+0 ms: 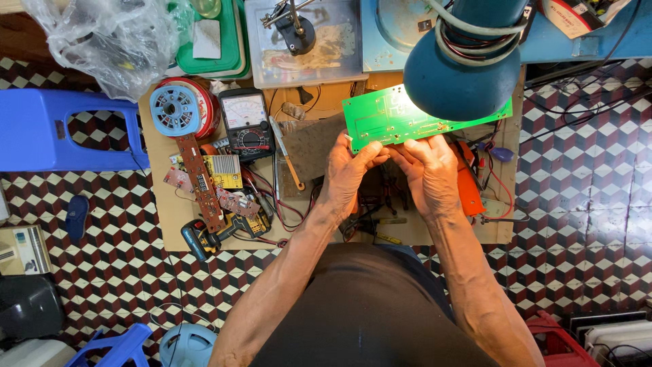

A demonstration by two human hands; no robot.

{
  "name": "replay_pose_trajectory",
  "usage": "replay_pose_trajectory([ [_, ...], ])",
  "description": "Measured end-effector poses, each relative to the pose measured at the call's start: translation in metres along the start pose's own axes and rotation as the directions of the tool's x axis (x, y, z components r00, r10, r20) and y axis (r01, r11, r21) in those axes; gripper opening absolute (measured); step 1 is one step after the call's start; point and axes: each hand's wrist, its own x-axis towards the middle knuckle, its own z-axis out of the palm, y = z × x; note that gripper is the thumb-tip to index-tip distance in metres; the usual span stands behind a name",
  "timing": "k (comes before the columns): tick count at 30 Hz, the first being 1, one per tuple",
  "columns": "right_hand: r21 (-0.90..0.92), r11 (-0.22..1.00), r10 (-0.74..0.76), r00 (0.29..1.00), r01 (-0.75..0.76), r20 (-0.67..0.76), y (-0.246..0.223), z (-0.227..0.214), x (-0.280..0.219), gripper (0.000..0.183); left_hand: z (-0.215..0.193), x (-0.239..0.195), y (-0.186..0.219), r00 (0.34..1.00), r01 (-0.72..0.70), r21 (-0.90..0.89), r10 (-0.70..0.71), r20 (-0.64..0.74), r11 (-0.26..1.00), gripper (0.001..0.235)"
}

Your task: The person handles several circuit boards, turning them over to inspect both sides. They use a multimeter with red and black probes to test electrical points on the boards. The person also picks up and sets down other boards and tools on the cluttered workbench.

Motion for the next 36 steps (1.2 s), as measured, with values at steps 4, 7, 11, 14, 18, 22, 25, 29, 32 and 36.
replay_pose_trajectory([
  [4, 0.001, 1.0, -0.019, 1.0, 0.019, -0.006, 0.007, -0.003, 0.003, 0.034, -0.001, -0.002, -0.001, 1.0, 0.001, -0.019, -0.001, 0.002, 1.0, 0.036],
  [7, -0.001, 1.0, -0.009, 1.0, 0.009, -0.028, 0.012, -0.005, 0.005, 0.033, -0.003, -0.003, -0.004, 1.0, 0.0, -0.04, 0.0, 0.004, 0.999, 0.037],
  [11, -0.012, 1.0, -0.007, 0.998, 0.007, -0.057, 0.017, -0.005, 0.006, 0.029, -0.007, -0.003, -0.009, 1.0, -0.006, -0.052, 0.006, 0.002, 0.999, 0.038],
  [14, -0.016, 1.0, -0.012, 0.997, 0.011, -0.071, 0.018, -0.004, 0.005, 0.027, -0.008, -0.003, -0.013, 1.0, -0.018, -0.052, 0.018, -0.006, 0.999, 0.039],
  [18, -0.02, 1.0, -0.017, 0.995, 0.015, -0.094, 0.018, -0.002, 0.003, 0.026, -0.008, -0.005, -0.015, 0.999, -0.044, -0.046, 0.046, 0.025, 0.998, 0.038],
  [22, -0.036, 0.999, -0.039, 0.992, 0.035, -0.116, 0.019, 0.001, 0.002, 0.025, -0.006, -0.007, -0.012, 0.999, -0.031, -0.001, 0.031, 0.01, 1.0, 0.039],
  [25, -0.051, 0.998, -0.05, 0.99, 0.044, -0.132, 0.02, 0.003, 0.0, 0.023, -0.005, -0.008, -0.01, 1.0, -0.018, 0.034, 0.017, 0.01, 0.999, 0.039],
  [29, -0.038, 0.997, -0.066, 0.987, 0.061, -0.149, 0.021, 0.006, 0.0, 0.023, -0.005, -0.009, -0.011, 1.0, -0.011, 0.027, 0.01, 0.017, 1.0, 0.04],
  [32, -0.037, 0.996, -0.086, 0.984, 0.082, -0.156, 0.022, 0.007, 0.0, 0.024, -0.005, -0.009, -0.014, 1.0, -0.011, 0.002, 0.011, 0.029, 1.0, 0.038],
  [36, -0.048, 0.996, -0.086, 0.981, 0.079, -0.173, 0.023, 0.006, 0.0, 0.026, -0.007, -0.009, -0.02, 0.999, 0.018, -0.064, -0.016, 0.03, 0.998, 0.037],
])
